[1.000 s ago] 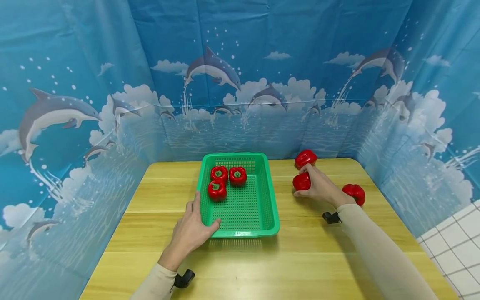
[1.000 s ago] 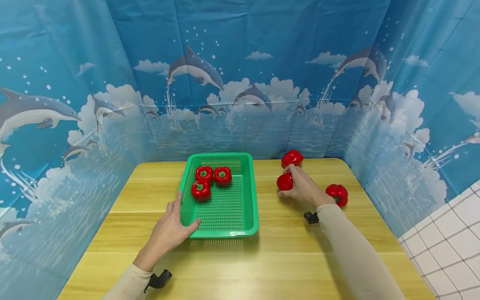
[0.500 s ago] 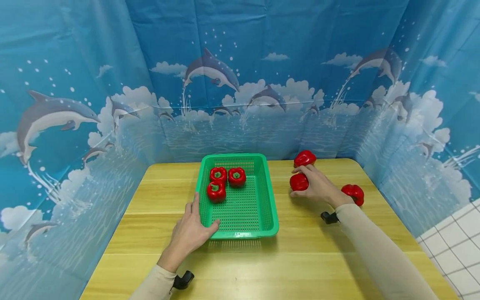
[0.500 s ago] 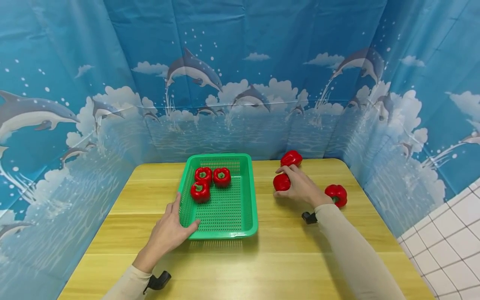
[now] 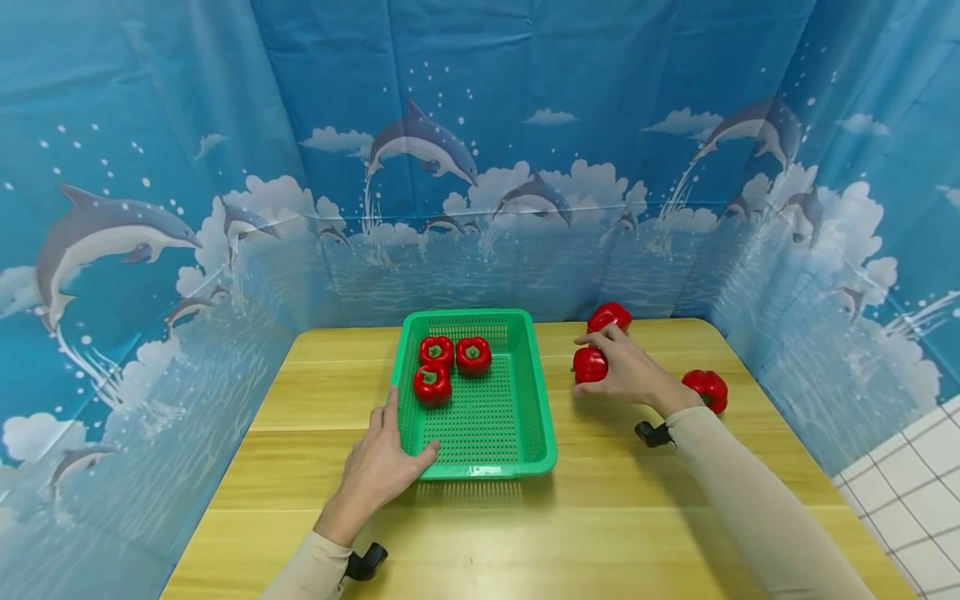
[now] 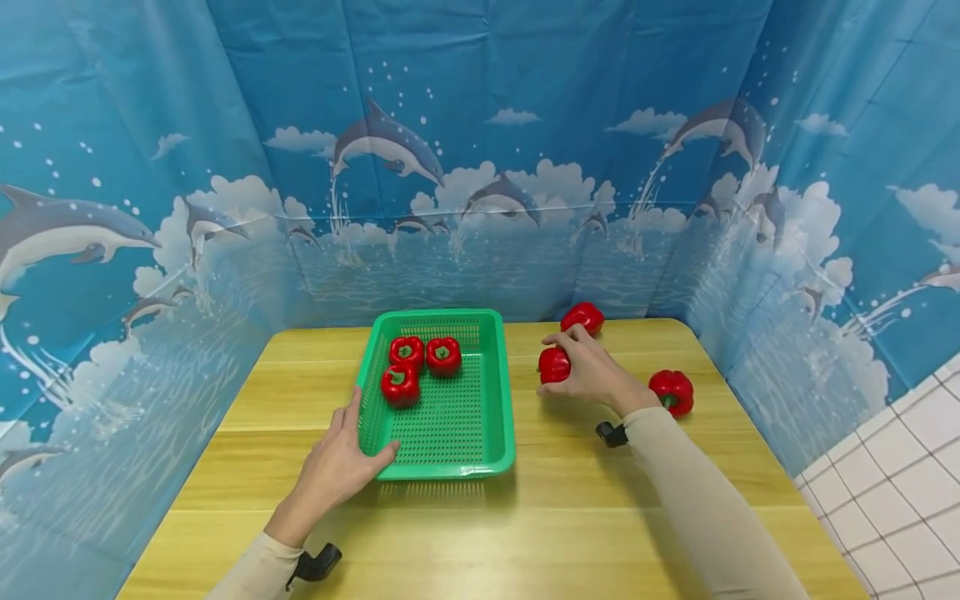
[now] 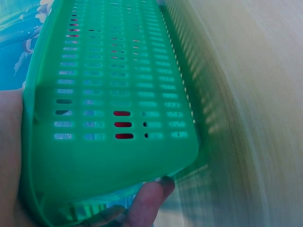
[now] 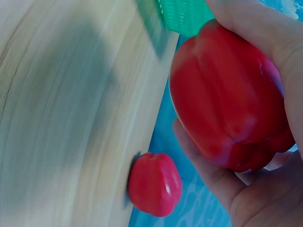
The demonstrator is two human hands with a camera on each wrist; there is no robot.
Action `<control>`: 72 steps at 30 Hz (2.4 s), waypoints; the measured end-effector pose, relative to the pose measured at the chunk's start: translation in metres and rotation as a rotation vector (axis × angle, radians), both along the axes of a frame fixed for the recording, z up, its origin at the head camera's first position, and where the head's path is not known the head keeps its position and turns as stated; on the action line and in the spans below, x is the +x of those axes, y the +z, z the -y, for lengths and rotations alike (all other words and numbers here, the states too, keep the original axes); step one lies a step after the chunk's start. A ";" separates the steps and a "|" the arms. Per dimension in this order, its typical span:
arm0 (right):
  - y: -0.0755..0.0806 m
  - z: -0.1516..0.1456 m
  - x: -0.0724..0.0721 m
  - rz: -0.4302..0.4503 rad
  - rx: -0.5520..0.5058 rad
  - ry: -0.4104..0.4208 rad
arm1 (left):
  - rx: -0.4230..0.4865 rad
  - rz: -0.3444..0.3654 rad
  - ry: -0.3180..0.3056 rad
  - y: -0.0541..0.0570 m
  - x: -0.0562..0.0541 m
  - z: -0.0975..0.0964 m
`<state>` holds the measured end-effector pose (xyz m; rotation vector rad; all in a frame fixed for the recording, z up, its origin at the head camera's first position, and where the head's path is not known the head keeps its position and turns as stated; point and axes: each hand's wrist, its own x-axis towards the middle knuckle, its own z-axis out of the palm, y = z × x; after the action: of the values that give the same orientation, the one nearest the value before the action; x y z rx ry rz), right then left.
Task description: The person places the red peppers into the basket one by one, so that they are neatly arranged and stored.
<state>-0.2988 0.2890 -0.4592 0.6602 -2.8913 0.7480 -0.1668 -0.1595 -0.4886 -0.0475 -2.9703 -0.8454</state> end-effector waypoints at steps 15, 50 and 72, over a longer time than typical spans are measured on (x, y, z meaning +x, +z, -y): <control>0.010 0.008 0.009 -0.056 -0.001 0.040 | 0.004 -0.005 -0.004 0.000 0.000 0.000; 0.023 0.048 0.010 -0.085 -0.091 0.073 | 0.032 -0.007 0.004 -0.001 0.000 0.000; 0.038 0.097 0.010 0.196 -0.316 0.175 | 0.059 -0.013 0.003 -0.001 -0.001 -0.002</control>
<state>-0.2886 0.1919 -0.4212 0.8463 -2.8080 1.3267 -0.1676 -0.1573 -0.4892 -0.0465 -2.9308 -0.9280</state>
